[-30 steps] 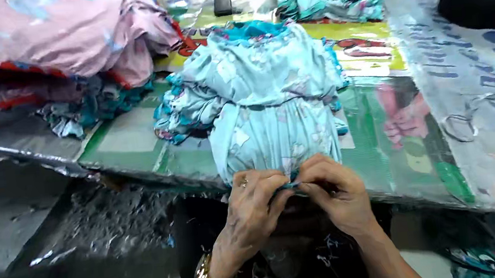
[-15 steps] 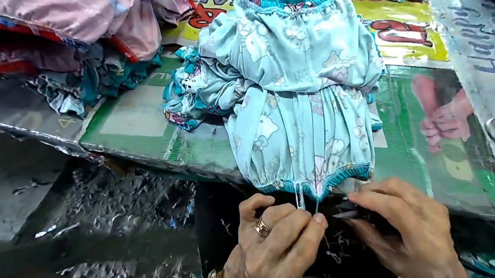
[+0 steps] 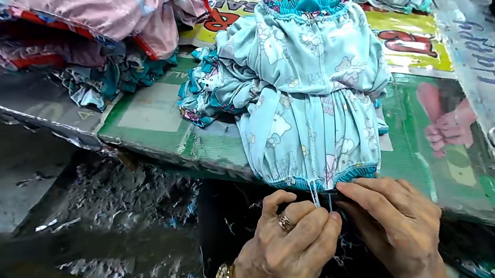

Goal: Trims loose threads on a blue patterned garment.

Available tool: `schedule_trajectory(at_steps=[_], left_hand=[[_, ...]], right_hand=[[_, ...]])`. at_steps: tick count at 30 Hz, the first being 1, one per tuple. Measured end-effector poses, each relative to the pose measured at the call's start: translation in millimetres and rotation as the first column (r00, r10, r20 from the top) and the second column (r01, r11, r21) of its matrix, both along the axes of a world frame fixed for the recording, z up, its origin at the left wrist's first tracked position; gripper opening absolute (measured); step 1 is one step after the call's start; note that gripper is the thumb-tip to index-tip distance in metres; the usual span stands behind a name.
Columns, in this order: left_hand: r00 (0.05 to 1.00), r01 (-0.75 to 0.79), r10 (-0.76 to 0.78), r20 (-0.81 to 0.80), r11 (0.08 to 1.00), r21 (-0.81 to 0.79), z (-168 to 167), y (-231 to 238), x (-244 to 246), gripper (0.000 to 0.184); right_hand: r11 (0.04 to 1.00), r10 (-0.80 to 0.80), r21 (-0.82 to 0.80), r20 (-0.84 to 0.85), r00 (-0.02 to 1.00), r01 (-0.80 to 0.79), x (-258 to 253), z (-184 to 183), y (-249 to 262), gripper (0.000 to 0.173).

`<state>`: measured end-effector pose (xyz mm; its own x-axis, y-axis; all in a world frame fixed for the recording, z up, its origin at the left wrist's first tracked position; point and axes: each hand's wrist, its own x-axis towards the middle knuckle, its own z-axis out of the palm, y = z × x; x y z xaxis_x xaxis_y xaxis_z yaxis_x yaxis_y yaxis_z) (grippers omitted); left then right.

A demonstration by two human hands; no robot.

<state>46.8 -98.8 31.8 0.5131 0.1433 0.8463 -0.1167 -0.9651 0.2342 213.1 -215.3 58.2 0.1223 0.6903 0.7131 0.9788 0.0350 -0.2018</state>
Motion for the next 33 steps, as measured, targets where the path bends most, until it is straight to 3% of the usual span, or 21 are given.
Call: schedule_trajectory(at_steps=[4,6,8,10,13,16,19,22,25,29,31,33], left_hand=[[0.999,0.031,-0.030,0.015,0.998,-0.051,-3,2,-3,0.012],[1.000,-0.020,0.021,0.001,0.993,-0.113,-6,5,-8,0.011],[0.993,-0.120,0.118,-0.022,0.982,-0.143,-8,14,-5,0.012],[0.966,-0.248,0.239,-0.098,0.964,-0.091,-6,24,-1,0.018],[0.907,-0.358,0.369,-0.202,0.930,0.088,-4,33,4,0.020],[0.884,-0.379,0.416,-0.214,0.905,0.196,-6,37,4,0.020],[0.853,-0.365,0.425,-0.305,0.901,0.233,-5,35,-1,0.022],[0.856,-0.300,0.301,-0.421,0.951,0.070,-1,30,-18,0.027],[0.876,-0.188,0.063,-0.478,0.958,-0.218,7,26,-30,0.030],[0.938,-0.048,-0.145,-0.314,0.843,-0.535,6,26,-33,0.024],[0.964,-0.008,-0.145,-0.222,0.821,-0.570,4,26,-29,0.017],[0.988,-0.006,-0.073,-0.136,0.861,-0.508,2,24,-21,0.014]], right_hand=[[0.999,0.030,0.023,-0.075,0.997,-0.028,1,-9,5,0.016],[0.995,0.100,0.027,-0.239,0.966,-0.096,1,-8,5,0.019],[0.971,0.239,0.098,-0.454,0.858,-0.218,4,4,3,0.025],[0.926,0.378,0.217,-0.559,0.738,-0.310,3,18,8,0.026],[0.869,0.494,0.294,-0.560,0.665,-0.398,-1,36,25,0.027],[0.850,0.502,0.217,-0.611,0.612,-0.480,-3,34,52,0.026],[0.843,0.442,0.062,-0.644,0.624,-0.534,3,21,67,0.026],[0.782,0.492,-0.033,-0.579,0.650,-0.622,9,18,62,0.030],[0.799,0.476,-0.173,-0.402,0.782,-0.575,13,13,55,0.029],[0.877,0.442,-0.092,-0.230,0.867,-0.471,3,-1,59,0.011],[0.877,0.459,-0.022,-0.258,0.850,-0.480,2,-5,59,0.006],[0.873,0.474,0.036,-0.304,0.827,-0.487,4,-11,57,0.008]])
